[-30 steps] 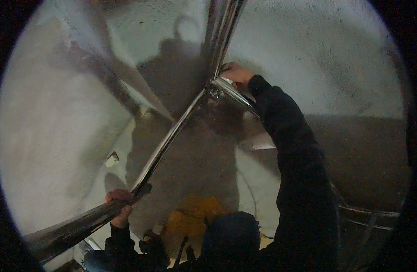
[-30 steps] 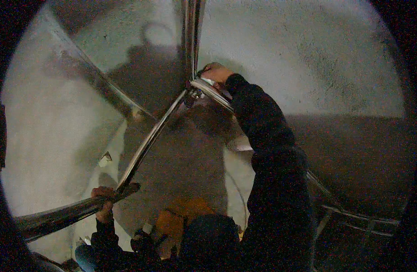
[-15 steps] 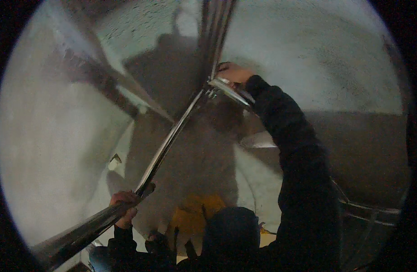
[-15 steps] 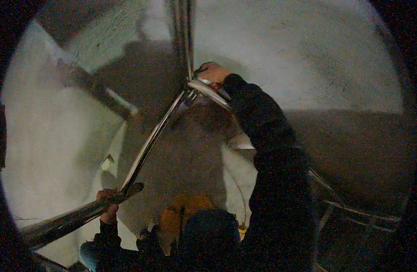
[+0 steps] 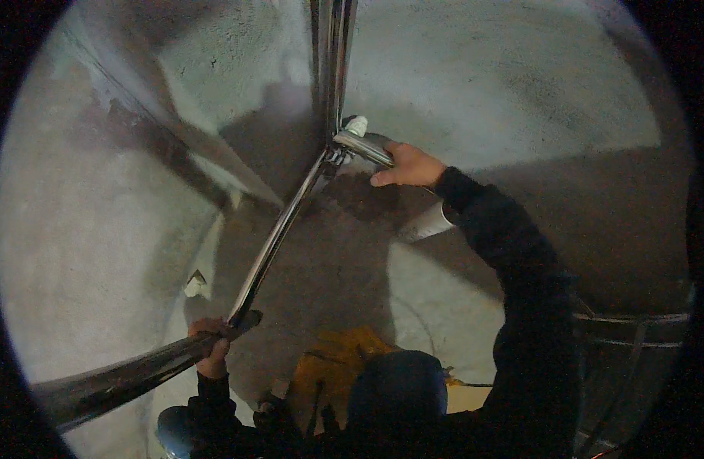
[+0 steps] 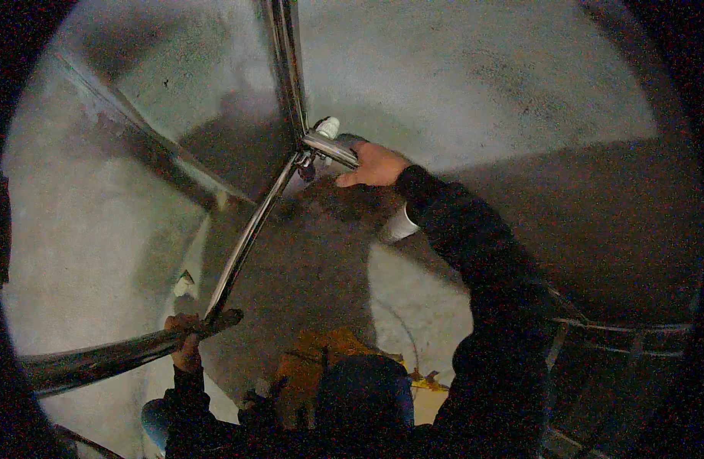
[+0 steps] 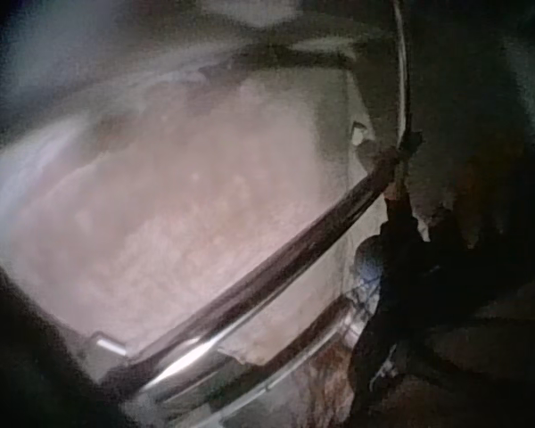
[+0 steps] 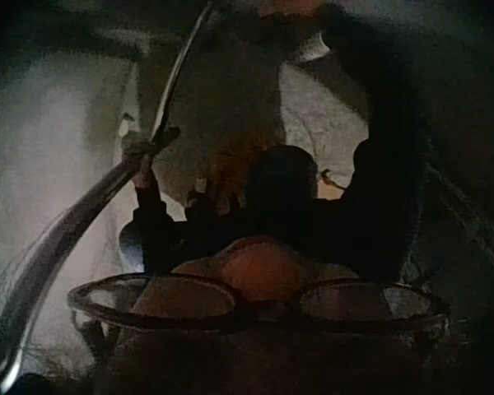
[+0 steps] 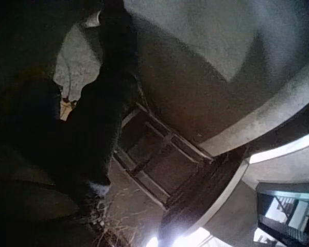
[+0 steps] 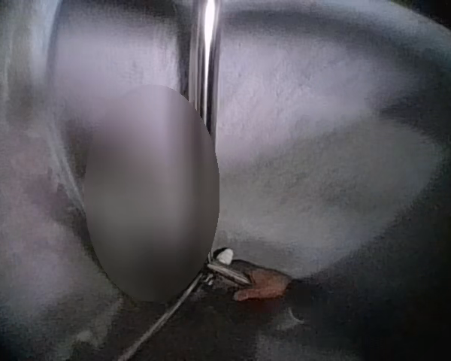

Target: The person assembles a stainless steel frame by connecting tubular metal pieces and attaching a large metal panel. They repeatedly adjust the frame's position and alignment while working in a cluttered room.

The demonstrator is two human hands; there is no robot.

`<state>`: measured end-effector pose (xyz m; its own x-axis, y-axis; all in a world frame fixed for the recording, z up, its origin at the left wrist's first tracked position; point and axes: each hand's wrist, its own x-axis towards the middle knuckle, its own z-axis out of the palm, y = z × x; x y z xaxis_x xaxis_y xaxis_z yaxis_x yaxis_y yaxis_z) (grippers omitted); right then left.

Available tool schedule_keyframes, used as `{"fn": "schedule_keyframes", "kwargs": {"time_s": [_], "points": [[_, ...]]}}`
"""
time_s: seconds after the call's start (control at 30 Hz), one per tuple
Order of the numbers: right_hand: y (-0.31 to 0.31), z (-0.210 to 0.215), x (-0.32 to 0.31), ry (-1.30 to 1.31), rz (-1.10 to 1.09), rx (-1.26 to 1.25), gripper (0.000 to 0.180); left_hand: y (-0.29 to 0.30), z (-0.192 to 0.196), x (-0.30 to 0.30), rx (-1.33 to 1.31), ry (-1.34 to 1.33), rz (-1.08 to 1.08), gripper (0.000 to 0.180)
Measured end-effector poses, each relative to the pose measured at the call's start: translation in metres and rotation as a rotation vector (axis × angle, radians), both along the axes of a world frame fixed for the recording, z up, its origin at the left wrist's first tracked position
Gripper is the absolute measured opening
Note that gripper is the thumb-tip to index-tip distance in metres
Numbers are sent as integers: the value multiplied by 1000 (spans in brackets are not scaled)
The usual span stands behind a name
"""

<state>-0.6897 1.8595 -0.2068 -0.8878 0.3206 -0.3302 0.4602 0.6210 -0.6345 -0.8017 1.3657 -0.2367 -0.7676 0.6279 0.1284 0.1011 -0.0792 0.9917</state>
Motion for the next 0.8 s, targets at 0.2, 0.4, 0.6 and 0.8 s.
{"fn": "schedule_keyframes", "kwargs": {"time_s": [0.2,0.4,0.6,0.8], "points": [[-4,-34,-14,255,-48,635,29,20,14,-4,-12,-18,113,30],[-27,10,-20,104,-139,402,21,-1,33,-3,20,32,89,29],[-12,8,-3,153,-74,179,28,-6,30,-7,-27,59,70,29],[-3,32,91,129,-103,-80,39,3,50,5,-46,139,-17,30]]}}
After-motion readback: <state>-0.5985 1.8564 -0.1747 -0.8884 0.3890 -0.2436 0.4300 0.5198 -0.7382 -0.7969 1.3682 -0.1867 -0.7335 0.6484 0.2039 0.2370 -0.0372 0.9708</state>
